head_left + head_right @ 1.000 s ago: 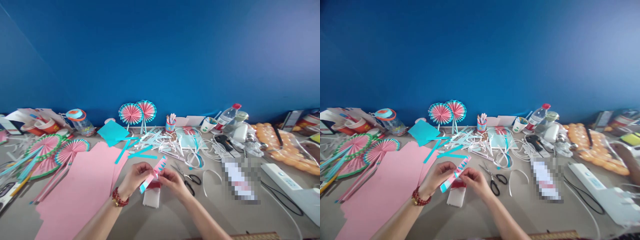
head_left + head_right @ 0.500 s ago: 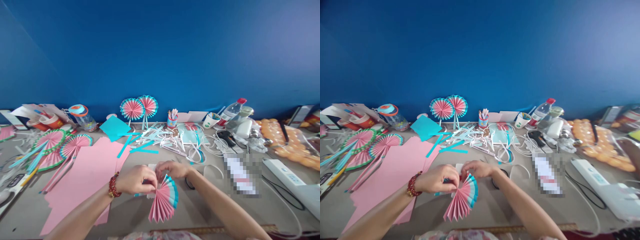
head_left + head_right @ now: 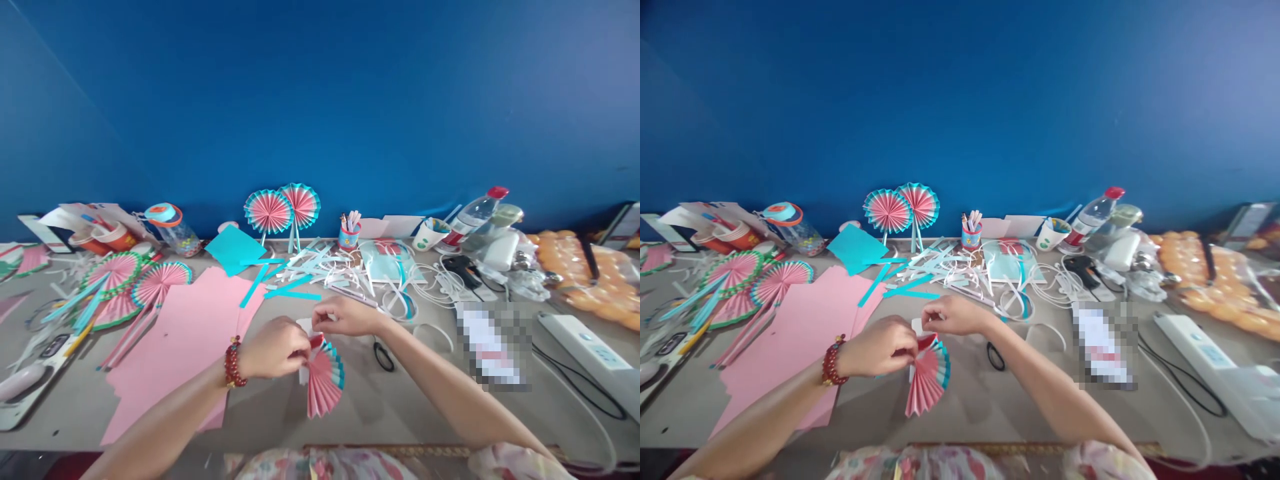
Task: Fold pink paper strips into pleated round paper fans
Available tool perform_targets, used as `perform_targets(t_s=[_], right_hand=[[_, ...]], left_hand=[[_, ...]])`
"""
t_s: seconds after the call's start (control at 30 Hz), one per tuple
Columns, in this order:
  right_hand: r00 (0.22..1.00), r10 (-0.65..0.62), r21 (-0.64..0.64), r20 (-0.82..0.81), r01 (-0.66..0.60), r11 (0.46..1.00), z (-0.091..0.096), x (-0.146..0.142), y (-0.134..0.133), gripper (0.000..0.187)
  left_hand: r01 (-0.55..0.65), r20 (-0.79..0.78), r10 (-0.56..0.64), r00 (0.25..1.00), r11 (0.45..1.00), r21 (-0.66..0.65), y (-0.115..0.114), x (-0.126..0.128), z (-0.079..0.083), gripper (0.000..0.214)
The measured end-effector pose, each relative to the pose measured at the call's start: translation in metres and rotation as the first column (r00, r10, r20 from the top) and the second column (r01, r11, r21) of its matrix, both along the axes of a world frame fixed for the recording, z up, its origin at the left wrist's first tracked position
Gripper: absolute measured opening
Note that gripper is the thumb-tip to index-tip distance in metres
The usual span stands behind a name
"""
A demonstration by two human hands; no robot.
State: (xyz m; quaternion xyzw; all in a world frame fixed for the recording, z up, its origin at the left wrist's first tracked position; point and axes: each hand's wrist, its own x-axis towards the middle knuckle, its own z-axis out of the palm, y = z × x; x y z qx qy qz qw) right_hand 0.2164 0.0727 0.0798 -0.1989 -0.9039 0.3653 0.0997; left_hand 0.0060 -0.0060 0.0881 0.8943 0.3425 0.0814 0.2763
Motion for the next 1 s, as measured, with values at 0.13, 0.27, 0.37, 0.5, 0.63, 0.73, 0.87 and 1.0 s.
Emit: perform_targets(t_s=[0.13,0.27,0.37,0.5,0.63,0.73,0.87,1.0], right_hand=[[0.995,-0.095,0.075,0.020,0.093,0.993,0.007,-0.004,-0.018,0.011],[0.994,-0.105,0.118,0.009,0.103,0.988,0.013,-0.005,-0.030,0.010],[0.993,-0.118,0.132,-0.006,0.118,0.984,0.014,-0.004,-0.029,0.010],[0.996,-0.090,0.157,-0.014,0.091,0.983,0.007,-0.002,-0.019,0.012],[1.000,-0.017,0.176,0.022,0.013,0.984,-0.003,0.001,-0.010,0.010],[1.000,0.002,0.176,0.025,-0.006,0.984,-0.006,0.002,-0.008,0.012],[0.996,-0.086,0.186,0.013,0.082,0.979,0.003,0.006,-0.009,0.015],[0.990,-0.136,0.172,0.030,0.129,0.977,0.023,0.014,-0.013,0.015]], left_hand=[[-0.109,-0.090,0.113,0.990,0.992,0.056,-0.002,-0.002,-0.005,0.018],[-0.206,-0.118,0.213,0.970,0.976,0.068,0.000,-0.004,-0.010,0.016],[-0.199,-0.101,0.197,0.975,0.980,-0.002,0.003,-0.007,-0.010,0.015],[-0.148,-0.083,0.139,0.987,0.981,-0.126,0.009,-0.016,-0.003,0.013],[0.040,0.032,-0.033,0.999,0.968,-0.246,0.015,-0.025,0.014,0.012],[0.138,0.110,-0.110,0.988,0.945,-0.297,0.019,-0.031,0.027,0.013],[0.111,0.073,-0.093,0.993,0.948,-0.298,0.023,-0.035,0.035,0.014],[0.097,0.022,-0.095,0.995,0.954,-0.283,0.025,-0.038,0.037,0.013]])
